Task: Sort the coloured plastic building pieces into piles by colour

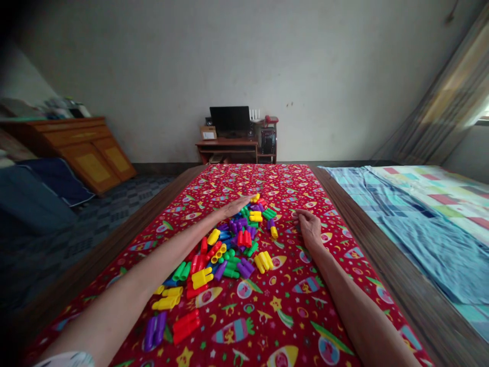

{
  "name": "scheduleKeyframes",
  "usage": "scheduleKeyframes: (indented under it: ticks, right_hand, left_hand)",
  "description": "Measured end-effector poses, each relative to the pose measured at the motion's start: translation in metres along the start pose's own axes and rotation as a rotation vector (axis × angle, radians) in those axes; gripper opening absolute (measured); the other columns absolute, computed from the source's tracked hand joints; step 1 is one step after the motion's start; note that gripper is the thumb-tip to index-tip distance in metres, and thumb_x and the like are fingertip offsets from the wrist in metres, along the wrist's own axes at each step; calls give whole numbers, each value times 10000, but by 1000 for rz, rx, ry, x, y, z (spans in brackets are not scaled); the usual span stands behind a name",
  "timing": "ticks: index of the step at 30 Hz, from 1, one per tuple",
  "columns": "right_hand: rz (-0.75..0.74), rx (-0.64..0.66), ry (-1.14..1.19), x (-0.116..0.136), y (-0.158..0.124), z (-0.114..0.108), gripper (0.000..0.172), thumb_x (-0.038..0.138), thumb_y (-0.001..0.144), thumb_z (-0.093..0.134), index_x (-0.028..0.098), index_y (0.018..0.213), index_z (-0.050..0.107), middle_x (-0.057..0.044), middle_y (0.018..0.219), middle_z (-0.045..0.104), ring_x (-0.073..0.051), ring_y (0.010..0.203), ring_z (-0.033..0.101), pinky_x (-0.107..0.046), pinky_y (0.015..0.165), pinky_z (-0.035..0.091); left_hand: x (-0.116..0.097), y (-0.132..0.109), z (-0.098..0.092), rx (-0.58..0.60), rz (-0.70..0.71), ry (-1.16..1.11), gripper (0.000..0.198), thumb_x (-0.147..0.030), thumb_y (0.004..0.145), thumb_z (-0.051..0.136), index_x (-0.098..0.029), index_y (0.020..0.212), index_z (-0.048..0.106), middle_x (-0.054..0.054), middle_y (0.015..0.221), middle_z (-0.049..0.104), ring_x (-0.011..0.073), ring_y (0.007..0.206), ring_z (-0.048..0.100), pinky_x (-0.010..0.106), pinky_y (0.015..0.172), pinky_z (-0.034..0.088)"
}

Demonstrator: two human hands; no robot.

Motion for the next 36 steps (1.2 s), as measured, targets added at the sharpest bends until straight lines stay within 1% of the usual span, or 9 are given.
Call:
scheduleKeyframes:
  ticks: [3,6,10,15,18,21,24,30,36]
  right_hand:
    - [68,-53,11,1,0,-2,336,406,616,608,153,813,710,-71,729,726,-184,600,654,-265,515,495]
    - [82,-74,-39,1,0,-3,320,361,613,585,151,808,725,-72,758,737,-198,643,674,-268,553,501]
    - [72,-63,-80,2,-2,-4,343,331,608,539,146,823,731,-79,775,746,-209,682,687,-261,544,501]
    - [59,-26,-91,4,-4,-4,355,352,631,524,146,841,723,-74,760,741,-204,668,683,-247,492,476]
    - [84,-20,-79,5,-5,-3,348,341,625,532,146,844,719,-64,730,733,-188,629,668,-230,465,446]
    - [114,-16,-53,7,-5,-1,332,322,606,536,147,827,711,-57,698,723,-182,605,655,-226,459,433]
    - [119,-6,-28,9,-5,0,289,308,594,542,160,786,699,-50,686,719,-182,622,659,-238,508,466]
    - [108,11,-17,11,-5,1,255,266,586,530,165,750,697,-42,682,722,-172,620,659,-263,599,511]
    - [83,40,-34,8,-3,2,243,265,603,526,165,740,700,-44,695,724,-173,630,659,-280,627,525]
  left_hand:
    - [-28,2,16,182,159,-17,630,-592,955,271,-193,1338,573,38,1508,458,223,1411,378,342,1185,263]
    - [-56,-20,13,318,336,-30,697,-636,953,211,-197,1415,493,47,1553,387,240,1431,342,369,1198,234]
    - [-69,-87,-22,153,340,45,647,-568,990,153,-227,1502,351,27,1582,333,214,1459,283,375,1210,210]
    - [-8,-227,-48,-166,33,379,594,-550,987,239,-302,1525,283,21,1614,252,268,1486,203,486,1218,165]
    - [40,-306,-29,-286,-117,412,946,-790,810,393,-301,1564,97,102,1622,200,381,1458,239,570,1148,303]
    - [54,-342,-1,-297,-190,398,1287,-891,545,580,-323,1563,34,138,1613,206,451,1426,271,597,1100,371]
    - [35,-327,18,-243,-155,361,1375,-877,440,658,-351,1558,55,127,1627,155,452,1434,251,572,1101,382]
    - [1,-240,29,-211,-30,302,1214,-822,561,652,-295,1550,186,164,1630,76,446,1466,136,592,1146,271]
    - [-14,-169,37,-210,69,282,1149,-805,649,599,-279,1559,136,165,1629,88,422,1480,87,588,1161,218]
Point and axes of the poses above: each hand's wrist, its own y-axis towards the middle knuckle, its own z-axis out of the palm, x = y × z, the point moved 1 cm from there along y, towards the middle knuckle
